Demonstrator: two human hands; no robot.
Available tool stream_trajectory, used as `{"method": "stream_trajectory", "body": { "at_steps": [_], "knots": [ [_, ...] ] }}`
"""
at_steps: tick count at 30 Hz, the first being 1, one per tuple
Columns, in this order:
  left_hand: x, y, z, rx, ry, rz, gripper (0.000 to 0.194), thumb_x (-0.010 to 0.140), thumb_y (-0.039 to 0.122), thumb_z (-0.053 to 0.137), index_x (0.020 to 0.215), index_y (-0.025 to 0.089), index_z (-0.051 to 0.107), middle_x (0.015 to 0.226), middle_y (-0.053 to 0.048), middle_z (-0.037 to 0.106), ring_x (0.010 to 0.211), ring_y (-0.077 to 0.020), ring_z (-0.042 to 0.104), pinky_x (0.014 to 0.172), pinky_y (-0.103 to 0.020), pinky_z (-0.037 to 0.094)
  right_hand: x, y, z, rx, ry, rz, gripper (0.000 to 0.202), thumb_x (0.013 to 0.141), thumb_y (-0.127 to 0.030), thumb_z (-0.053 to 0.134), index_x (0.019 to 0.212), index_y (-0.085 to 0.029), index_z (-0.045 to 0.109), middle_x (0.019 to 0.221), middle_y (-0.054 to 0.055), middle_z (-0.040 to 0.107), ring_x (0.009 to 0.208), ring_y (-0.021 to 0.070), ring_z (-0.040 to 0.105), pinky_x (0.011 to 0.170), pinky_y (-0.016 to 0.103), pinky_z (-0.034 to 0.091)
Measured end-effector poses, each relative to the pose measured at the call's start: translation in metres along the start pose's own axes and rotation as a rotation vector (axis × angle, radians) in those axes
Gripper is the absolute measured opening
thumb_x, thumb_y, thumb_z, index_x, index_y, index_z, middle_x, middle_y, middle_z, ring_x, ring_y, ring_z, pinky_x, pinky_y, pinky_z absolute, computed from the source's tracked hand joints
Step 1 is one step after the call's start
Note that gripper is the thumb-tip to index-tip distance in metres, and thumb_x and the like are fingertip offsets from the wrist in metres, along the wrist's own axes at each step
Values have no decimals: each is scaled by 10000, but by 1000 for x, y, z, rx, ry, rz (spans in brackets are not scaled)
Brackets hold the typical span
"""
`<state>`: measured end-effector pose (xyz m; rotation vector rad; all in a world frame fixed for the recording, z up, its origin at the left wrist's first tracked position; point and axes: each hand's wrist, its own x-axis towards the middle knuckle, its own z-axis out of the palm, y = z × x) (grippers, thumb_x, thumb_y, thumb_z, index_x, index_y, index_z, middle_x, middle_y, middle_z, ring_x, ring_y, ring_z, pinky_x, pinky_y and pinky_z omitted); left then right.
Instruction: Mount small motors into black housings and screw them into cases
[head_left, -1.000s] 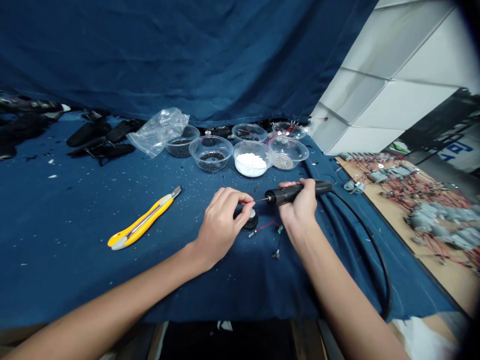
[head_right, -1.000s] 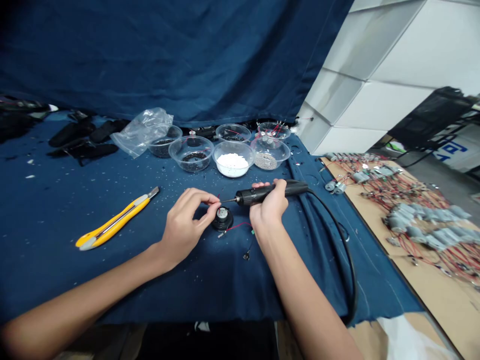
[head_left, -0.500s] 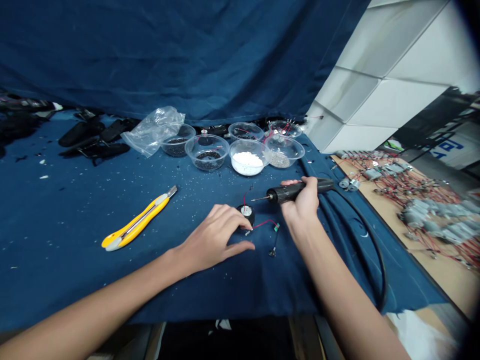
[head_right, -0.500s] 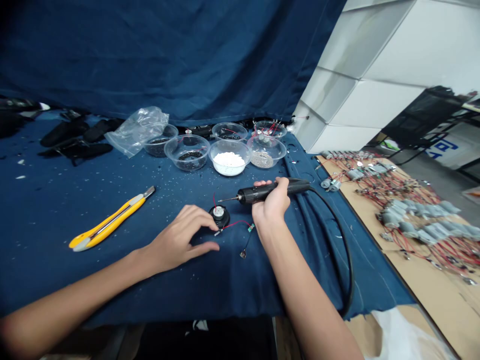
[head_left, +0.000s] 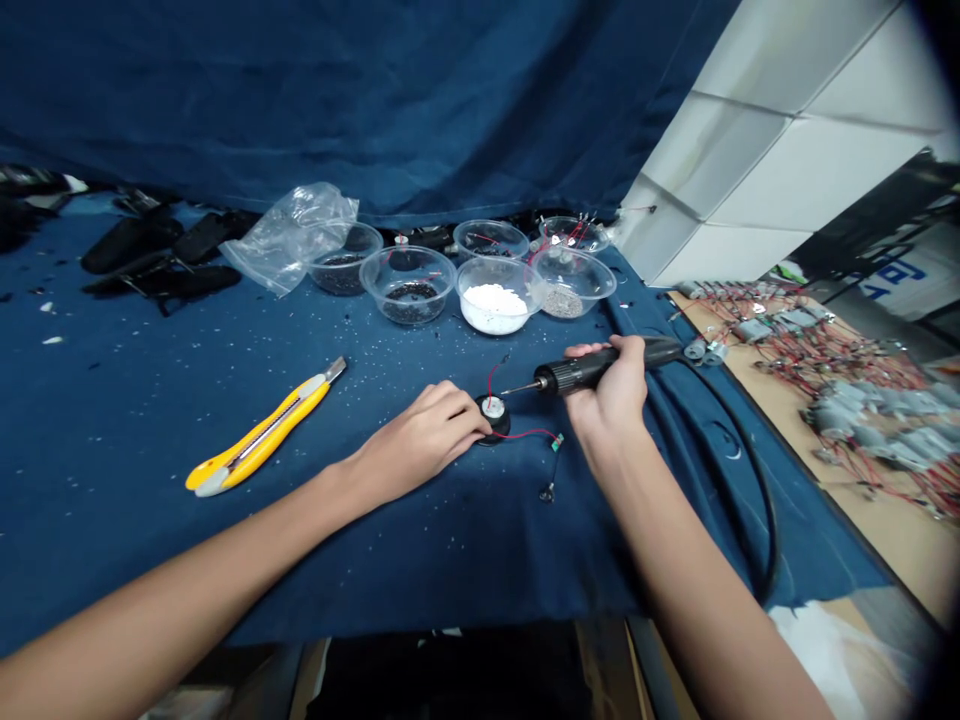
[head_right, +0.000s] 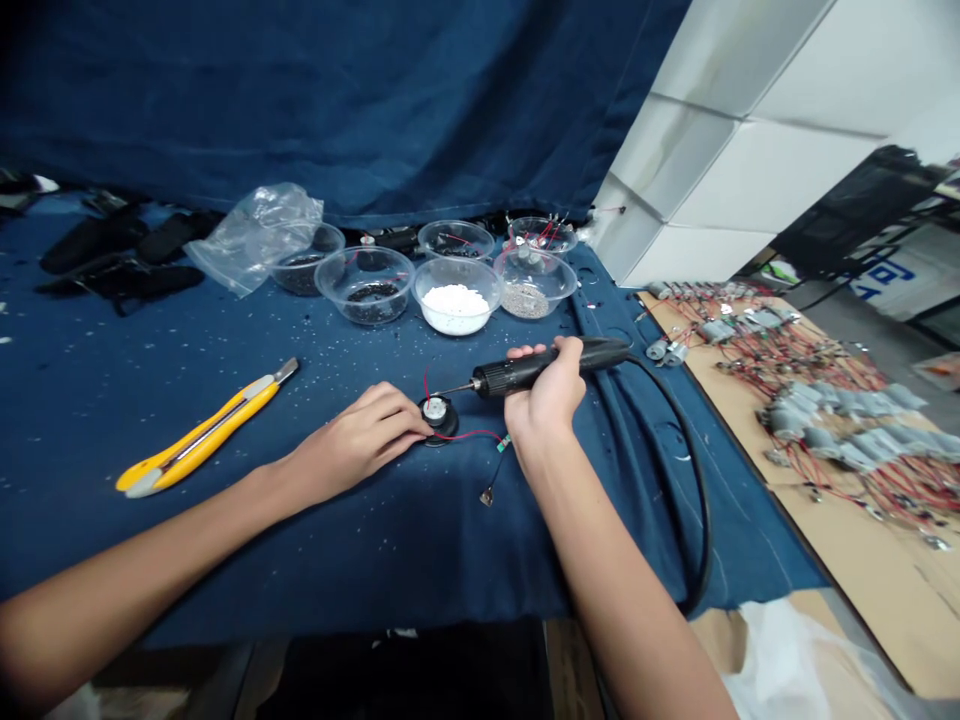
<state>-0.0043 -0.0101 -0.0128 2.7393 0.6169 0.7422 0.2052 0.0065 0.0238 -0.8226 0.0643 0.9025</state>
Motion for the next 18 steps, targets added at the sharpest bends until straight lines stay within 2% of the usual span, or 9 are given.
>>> {"method": "stream_trajectory", "body": {
  "at_steps": [12, 18],
  "knots": [
    [3, -5, -2, -10, -42, -20, 173, 950, 209, 475, 1023, 181, 629, 1005, -84, 602, 991, -198, 519, 907, -350, 440, -5, -3, 1, -28, -56, -31, 201, 876, -152, 455, 696, -192, 378, 620, -61, 383, 495, 54, 441, 431, 148, 461],
    [6, -11, 7, -129, 33, -26, 138, 939, 226, 512, 986, 177, 632, 952, -55, 613, 911, -162, 523, 852, -296, 447, -11, -11, 3, -90, -91, -171, 198, 879, -155, 440, 687, -189, 412, 603, -57, 387, 472, 64, 435, 390, 162, 443]
  ]
}}
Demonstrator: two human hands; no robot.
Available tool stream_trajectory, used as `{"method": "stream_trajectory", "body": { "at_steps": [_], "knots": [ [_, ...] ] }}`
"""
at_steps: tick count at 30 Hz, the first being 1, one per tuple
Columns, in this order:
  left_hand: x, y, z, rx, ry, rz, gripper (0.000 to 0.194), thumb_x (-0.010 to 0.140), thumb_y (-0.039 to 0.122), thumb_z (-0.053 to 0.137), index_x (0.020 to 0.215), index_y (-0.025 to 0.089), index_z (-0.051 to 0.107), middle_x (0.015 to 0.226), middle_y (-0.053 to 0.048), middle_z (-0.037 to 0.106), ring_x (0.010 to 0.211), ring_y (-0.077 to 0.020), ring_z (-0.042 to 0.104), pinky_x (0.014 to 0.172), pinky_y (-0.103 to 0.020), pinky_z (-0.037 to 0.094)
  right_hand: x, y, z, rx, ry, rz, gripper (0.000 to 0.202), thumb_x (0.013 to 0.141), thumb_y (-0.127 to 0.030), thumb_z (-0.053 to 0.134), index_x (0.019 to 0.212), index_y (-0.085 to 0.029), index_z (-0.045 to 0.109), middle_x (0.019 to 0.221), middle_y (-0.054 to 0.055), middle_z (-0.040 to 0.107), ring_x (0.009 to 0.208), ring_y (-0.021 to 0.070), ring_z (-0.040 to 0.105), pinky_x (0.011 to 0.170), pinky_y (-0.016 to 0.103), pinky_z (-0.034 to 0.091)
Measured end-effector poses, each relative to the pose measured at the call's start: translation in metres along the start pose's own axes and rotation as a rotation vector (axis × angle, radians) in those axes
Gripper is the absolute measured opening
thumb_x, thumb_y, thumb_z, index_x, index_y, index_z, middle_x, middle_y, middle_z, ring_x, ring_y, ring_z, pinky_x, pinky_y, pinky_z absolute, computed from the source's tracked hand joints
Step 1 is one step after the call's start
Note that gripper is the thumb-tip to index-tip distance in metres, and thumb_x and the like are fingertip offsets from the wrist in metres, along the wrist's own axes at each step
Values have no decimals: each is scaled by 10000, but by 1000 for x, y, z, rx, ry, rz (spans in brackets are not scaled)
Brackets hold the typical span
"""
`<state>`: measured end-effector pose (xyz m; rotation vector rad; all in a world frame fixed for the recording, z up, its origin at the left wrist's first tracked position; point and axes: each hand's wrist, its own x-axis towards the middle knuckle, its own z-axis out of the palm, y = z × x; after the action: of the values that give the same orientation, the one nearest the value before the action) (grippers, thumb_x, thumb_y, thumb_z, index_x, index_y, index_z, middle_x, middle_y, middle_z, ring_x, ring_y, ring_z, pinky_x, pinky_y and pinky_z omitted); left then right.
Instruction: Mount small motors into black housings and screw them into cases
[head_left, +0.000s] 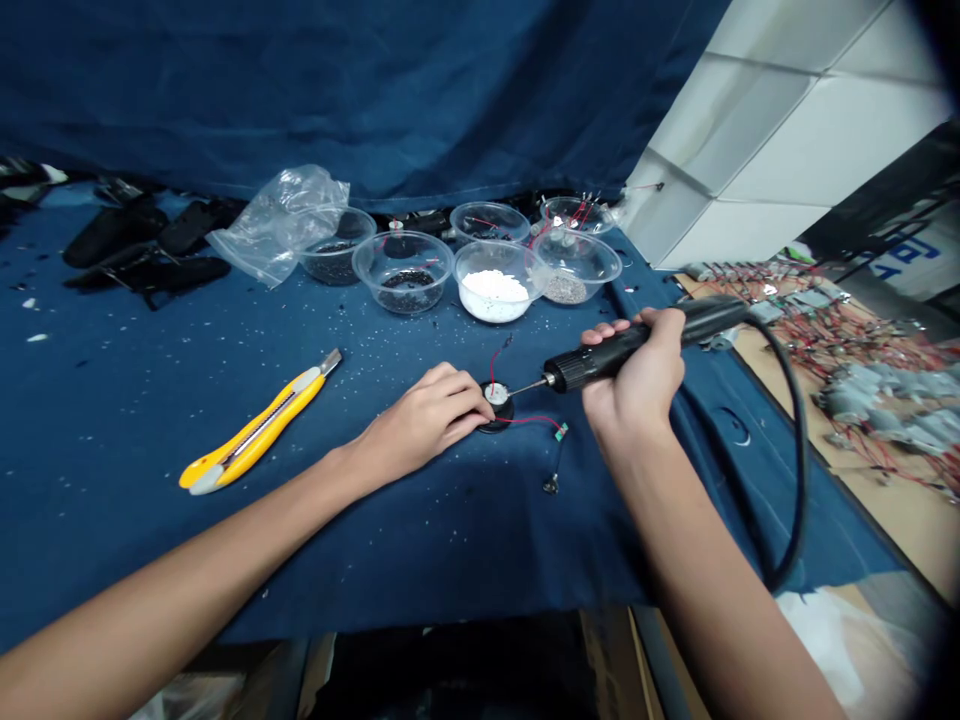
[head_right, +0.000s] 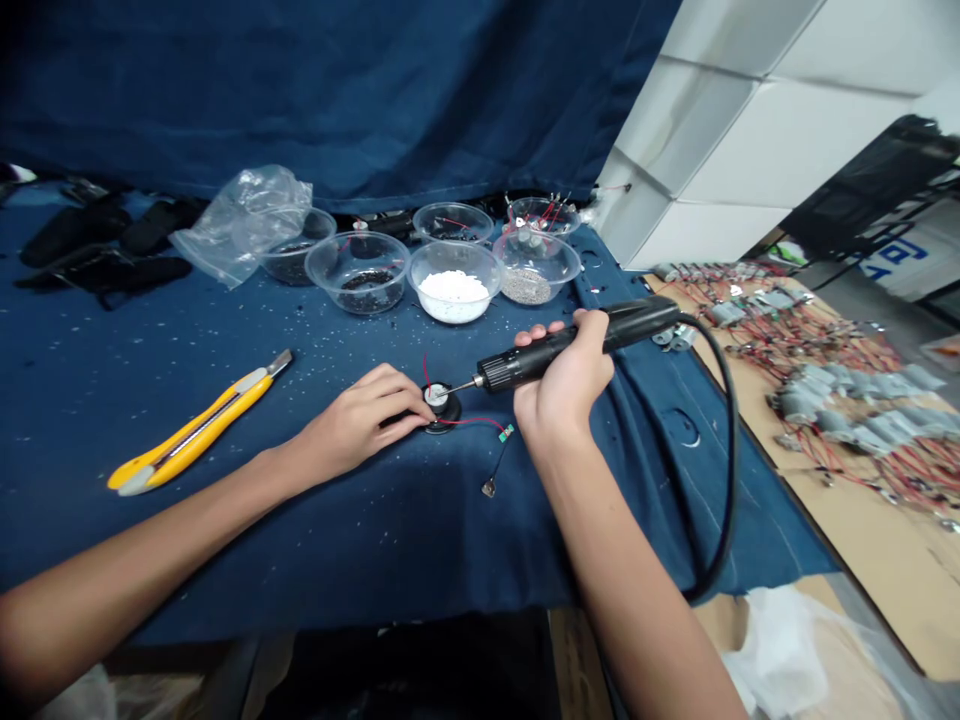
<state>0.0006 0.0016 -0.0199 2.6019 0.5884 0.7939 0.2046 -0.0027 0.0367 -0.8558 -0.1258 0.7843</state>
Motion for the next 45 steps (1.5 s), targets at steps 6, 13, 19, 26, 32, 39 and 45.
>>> {"method": "stream_trajectory", "body": {
  "at_steps": [6, 13, 19, 26, 32, 39, 45],
  "knots": [
    [2, 1, 5, -4, 17, -1, 133, 949, 217, 497, 957, 155, 614, 925, -52, 613, 893, -157, 522, 844, -298, 435, -6, -5, 1, -113, -91, -164, 172, 867, -174, 464, 702, -200, 424, 604, -60, 402, 458, 71, 456, 389, 174, 436],
    [-3, -2, 2, 18, -15, -4, 157, 946, 251, 514, 1031, 186, 628, 986, -54, 596, 920, -165, 516, 863, -325, 406, -16, 5, 1, -211, -199, -305, 163, 820, -258, 566, 754, -214, 423, 612, -78, 413, 437, 80, 474, 374, 196, 452],
    [-3, -2, 3, 4, -4, -14, 148, 949, 241, 510, 1010, 183, 631, 982, -50, 596, 908, -158, 517, 838, -314, 391, -21, 13, 1, -273, -210, -337, 199, 818, -325, 599, 797, -226, 428, 610, -92, 410, 426, 80, 489, 379, 200, 469],
    [-2, 0, 2, 9, -12, -26, 142, 951, 238, 505, 998, 178, 624, 977, -46, 596, 900, -155, 522, 822, -307, 378, -20, 16, -1, -301, -219, -378, 209, 820, -338, 600, 814, -233, 420, 611, -96, 413, 424, 79, 493, 378, 198, 475],
    [-2, 0, 2, 12, -25, -33, 143, 954, 238, 499, 1002, 175, 618, 984, -45, 595, 906, -157, 522, 827, -310, 379, -20, 18, -1, -311, -239, -421, 198, 820, -325, 591, 815, -236, 414, 601, -96, 419, 414, 88, 498, 363, 208, 471],
    [-1, 0, 3, 13, -26, -36, 145, 954, 238, 495, 990, 170, 617, 972, -44, 591, 898, -158, 528, 836, -320, 398, -24, 19, -3, -296, -309, -491, 181, 835, -301, 583, 876, -245, 416, 592, -107, 429, 403, 89, 503, 375, 219, 482],
    [0, 2, 2, -4, -24, -9, 167, 957, 227, 481, 1007, 143, 616, 975, -68, 587, 944, -167, 523, 891, -321, 435, -40, 19, 1, -267, -456, -583, 231, 836, -303, 607, 944, -238, 414, 602, -98, 482, 408, 98, 518, 394, 244, 489]
  ]
}}
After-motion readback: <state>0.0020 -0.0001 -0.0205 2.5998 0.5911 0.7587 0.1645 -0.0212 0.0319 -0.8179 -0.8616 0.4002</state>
